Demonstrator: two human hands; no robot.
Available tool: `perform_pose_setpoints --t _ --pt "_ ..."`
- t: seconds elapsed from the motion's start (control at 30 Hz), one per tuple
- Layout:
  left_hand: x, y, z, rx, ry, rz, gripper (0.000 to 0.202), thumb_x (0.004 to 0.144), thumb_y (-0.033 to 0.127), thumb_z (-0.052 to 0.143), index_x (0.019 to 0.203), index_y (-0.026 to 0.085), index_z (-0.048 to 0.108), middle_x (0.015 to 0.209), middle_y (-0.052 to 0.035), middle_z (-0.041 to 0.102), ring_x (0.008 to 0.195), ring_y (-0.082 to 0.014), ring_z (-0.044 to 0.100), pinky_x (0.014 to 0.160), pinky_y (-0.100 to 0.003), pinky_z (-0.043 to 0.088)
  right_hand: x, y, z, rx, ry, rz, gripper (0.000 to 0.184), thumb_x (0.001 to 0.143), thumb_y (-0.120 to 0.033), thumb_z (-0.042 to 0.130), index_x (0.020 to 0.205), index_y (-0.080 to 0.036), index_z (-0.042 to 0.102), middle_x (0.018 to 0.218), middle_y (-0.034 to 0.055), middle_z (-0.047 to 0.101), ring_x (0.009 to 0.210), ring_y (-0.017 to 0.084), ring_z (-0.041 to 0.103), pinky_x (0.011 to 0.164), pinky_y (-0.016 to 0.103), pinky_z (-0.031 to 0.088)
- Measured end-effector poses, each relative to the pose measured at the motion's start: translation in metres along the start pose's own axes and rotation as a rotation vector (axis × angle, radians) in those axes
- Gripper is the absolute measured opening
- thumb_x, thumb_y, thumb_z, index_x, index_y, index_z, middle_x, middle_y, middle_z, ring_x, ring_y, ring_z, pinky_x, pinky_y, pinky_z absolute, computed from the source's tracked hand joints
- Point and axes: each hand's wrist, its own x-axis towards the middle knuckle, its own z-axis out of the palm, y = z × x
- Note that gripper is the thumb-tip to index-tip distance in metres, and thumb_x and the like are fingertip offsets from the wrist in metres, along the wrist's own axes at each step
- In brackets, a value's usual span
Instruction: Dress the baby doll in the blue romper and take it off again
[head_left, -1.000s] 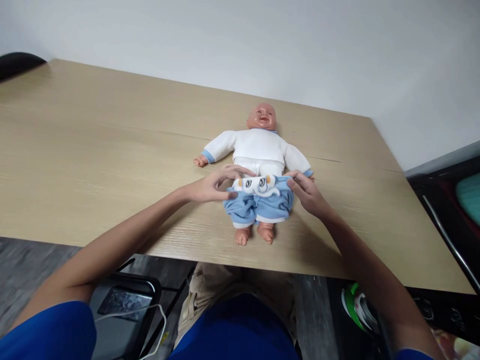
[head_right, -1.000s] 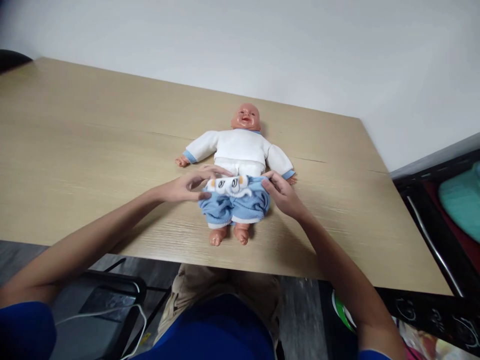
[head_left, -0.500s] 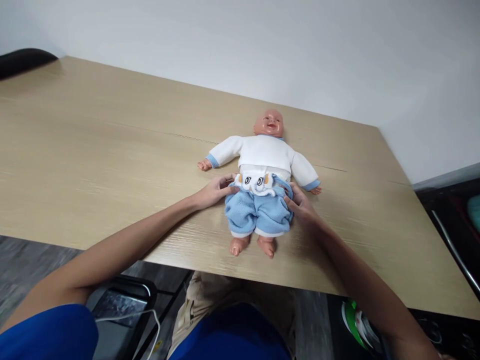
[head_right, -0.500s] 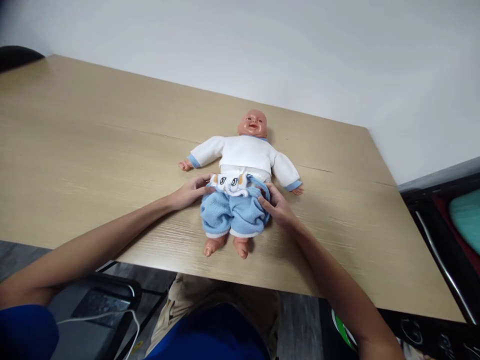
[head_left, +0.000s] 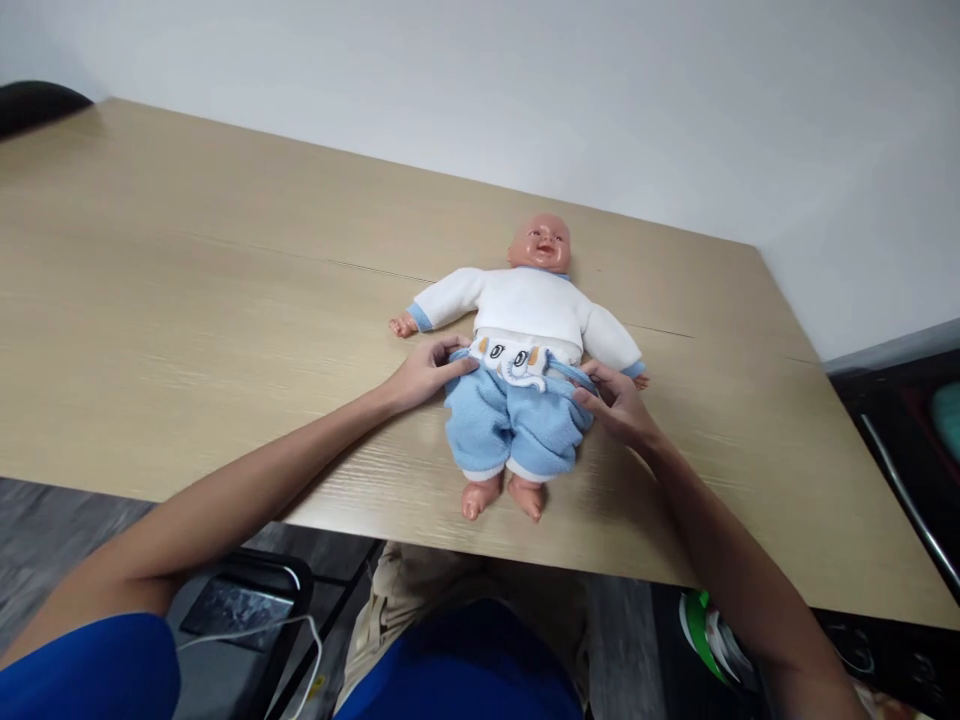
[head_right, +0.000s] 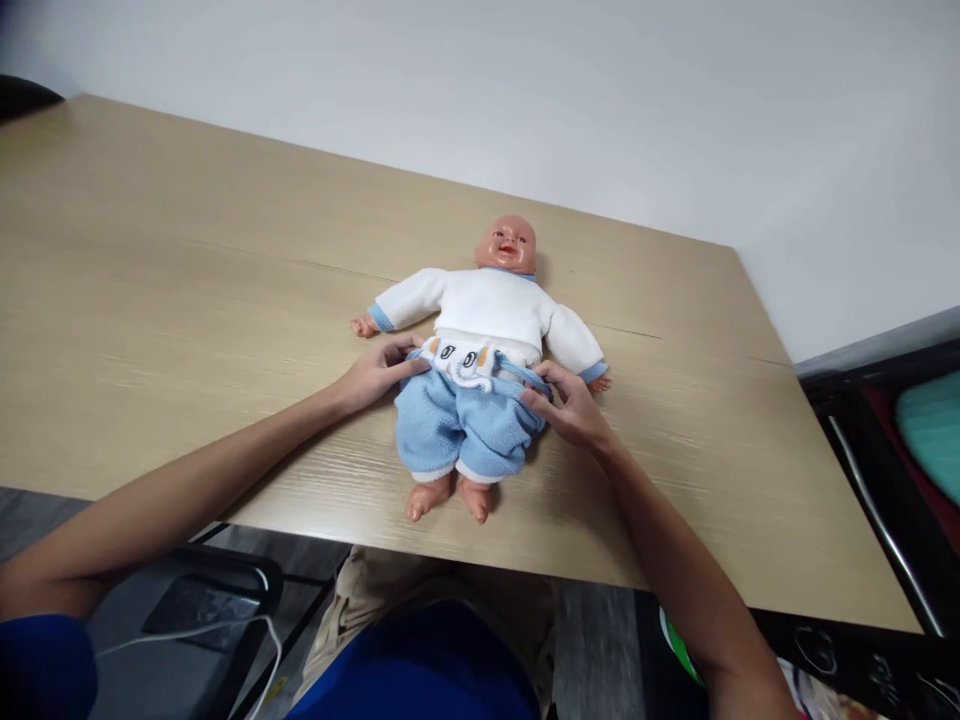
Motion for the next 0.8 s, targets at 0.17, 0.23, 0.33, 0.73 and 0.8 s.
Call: perform_pose_setpoints --t 0.17,0.23,0.33,0.73,0.8 --pt "0.025 0.011 -0.008 0.179 0.17 0.314 0.054 0.092 0.076 0.087 0.102 0.026 0.068 0.127 -0.0107 0.072 0.128 -0.032 0.062 0.115 -0.047 0.051 0.019 -0.005 0.001 0.018 0.136 -0.057 0.06 0.101 -0.087 0.079 0.097 -0.029 0.064 0.087 -0.0004 0.058 0.081 0.021 0.055 0.077 0.036 0.05" --pt "0.042 0.015 -0.008 0.121 0.138 0.293 0.059 0.094 0.081 0.084 0.102 0.026 0.064 0.12 -0.0091 0.071 0.121 -0.0306 0.062 0.109 -0.044 0.052 0.034 0.0 0.005 0.071 0.216 -0.011 0.064 0.097 -0.092 0.079 0.102 -0.031 0.06 0.086 -0.0016 0.056 0.08 0.022 0.055 0.076 0.036 0.051" --pt "0.064 0.014 -0.003 0.046 0.102 0.207 0.063 0.095 0.082 0.084 0.108 0.024 0.064 0.102 -0.0037 0.066 0.101 -0.0242 0.06 0.096 -0.038 0.052 0.057 0.015 0.011 0.191 0.295 0.098 0.071 0.09 -0.099 0.078 0.104 -0.034 0.053 0.089 -0.0018 0.06 0.081 0.024 0.058 0.078 0.038 0.054" --pt "0.06 0.002 -0.008 0.09 0.056 0.24 0.055 0.096 0.073 0.088 0.096 0.021 0.072 0.099 -0.0034 0.065 0.092 -0.0206 0.058 0.088 -0.035 0.047 0.045 0.022 0.01 -0.013 0.321 -0.028 0.063 0.095 -0.092 0.077 0.088 -0.03 0.063 0.093 0.0023 0.062 0.096 0.027 0.061 0.098 0.045 0.058" --pt "0.063 0.008 -0.005 0.077 0.07 0.33 0.052 0.097 0.07 0.091 0.103 0.021 0.073 0.106 -0.0041 0.067 0.1 -0.0208 0.061 0.095 -0.035 0.048 0.047 0.012 0.006 -0.104 0.343 -0.161 0.054 0.1 -0.082 0.08 0.092 -0.03 0.067 0.101 0.0049 0.066 0.104 0.029 0.064 0.106 0.047 0.058"
